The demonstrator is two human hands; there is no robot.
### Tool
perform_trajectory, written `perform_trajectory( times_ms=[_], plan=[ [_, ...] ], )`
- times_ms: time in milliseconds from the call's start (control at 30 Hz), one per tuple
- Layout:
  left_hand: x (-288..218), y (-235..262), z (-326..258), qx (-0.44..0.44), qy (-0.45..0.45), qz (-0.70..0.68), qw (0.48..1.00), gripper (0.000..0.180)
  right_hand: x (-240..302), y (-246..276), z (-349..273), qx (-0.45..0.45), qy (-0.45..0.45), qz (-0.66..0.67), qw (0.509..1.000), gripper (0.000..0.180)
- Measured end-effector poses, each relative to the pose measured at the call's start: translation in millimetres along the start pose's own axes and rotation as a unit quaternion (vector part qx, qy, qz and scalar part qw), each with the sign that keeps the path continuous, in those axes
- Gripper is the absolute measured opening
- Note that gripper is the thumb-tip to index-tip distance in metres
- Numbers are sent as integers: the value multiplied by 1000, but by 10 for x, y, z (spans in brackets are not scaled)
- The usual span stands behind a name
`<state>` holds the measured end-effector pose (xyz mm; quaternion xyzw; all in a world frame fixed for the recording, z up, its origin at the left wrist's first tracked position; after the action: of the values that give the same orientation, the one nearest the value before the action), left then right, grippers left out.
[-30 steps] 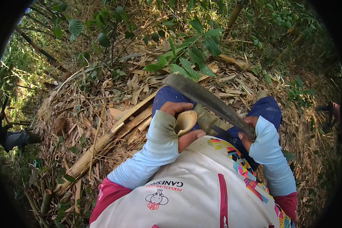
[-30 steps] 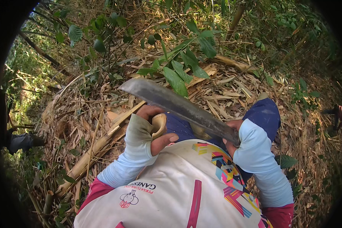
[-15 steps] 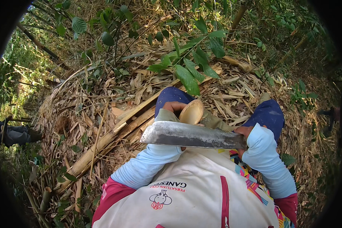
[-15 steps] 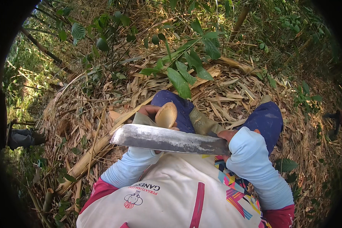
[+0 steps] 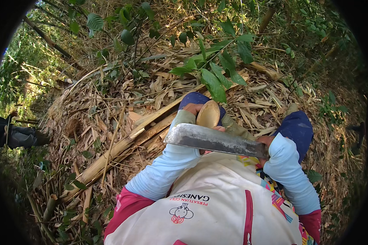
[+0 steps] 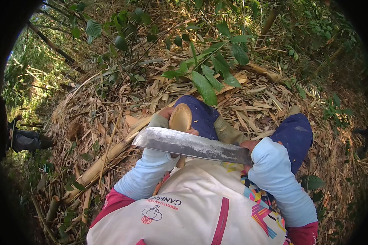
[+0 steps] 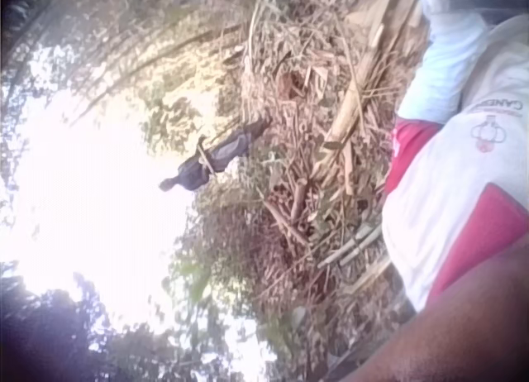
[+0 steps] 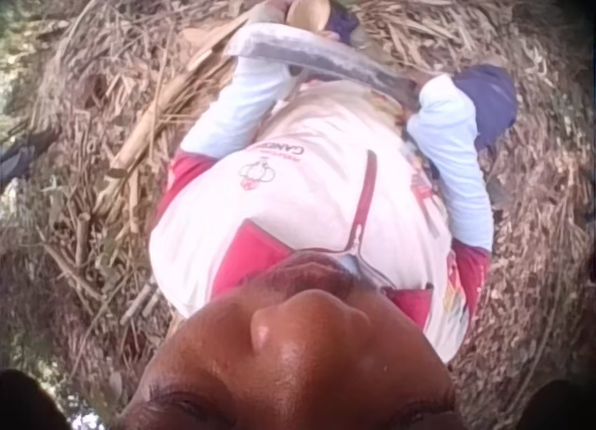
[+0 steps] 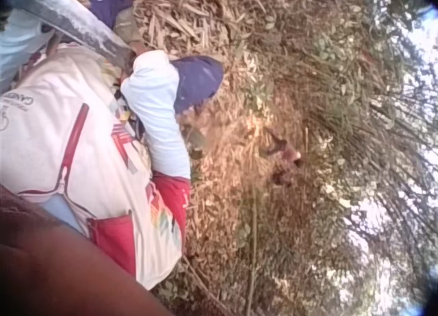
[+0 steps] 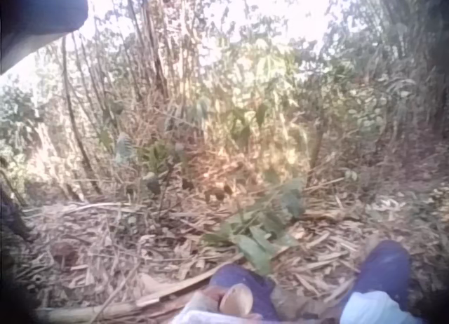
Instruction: The person sits on the forest floor and uses a large knife to shave and shape a piece of light-colored wood. They hold the wood in their left hand and the knife in their right, repeatedly scraping the surface to remove thin layers.
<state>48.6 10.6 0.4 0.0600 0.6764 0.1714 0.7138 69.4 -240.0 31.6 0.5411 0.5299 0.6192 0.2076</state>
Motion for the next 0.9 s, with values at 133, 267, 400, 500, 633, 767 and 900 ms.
perform_trajectory(
  times_ms=[133,267,400,500,633,767,900],
  plan=[
    [-16,-43,-48,-36,100,-391,914,66,102,-6,77,-24,13,19,999,48],
    [-50,6,-94,-27,-18,-364,931,85,214,-12,140,-14,15,6,1000,47],
    [97,108,-146,-33,-56,-195,979,78,295,11,161,-34,31,-12,999,49],
    [-83,159,-133,-31,-83,-85,992,69,272,-11,174,-33,13,-20,999,49],
    [-214,141,-166,-13,-76,-164,983,60,242,-29,163,-42,5,-5,999,49],
    [-259,180,-184,24,-100,-149,984,62,236,-62,162,-41,3,7,999,50],
    [-342,201,-272,22,-58,-284,957,63,291,-68,170,-53,11,-10,998,51]
  ],
)
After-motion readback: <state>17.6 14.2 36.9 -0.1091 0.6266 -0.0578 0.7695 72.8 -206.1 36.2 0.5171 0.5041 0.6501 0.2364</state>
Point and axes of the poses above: each hand's wrist, its own z-axis towards the middle knuckle, its own y-axis out of the back of the hand, x = y × z, the point moved 7 cm from there along z, towards the middle knuckle, and after that the axes turned 11 degrees about -y, right-handed, at the moved point
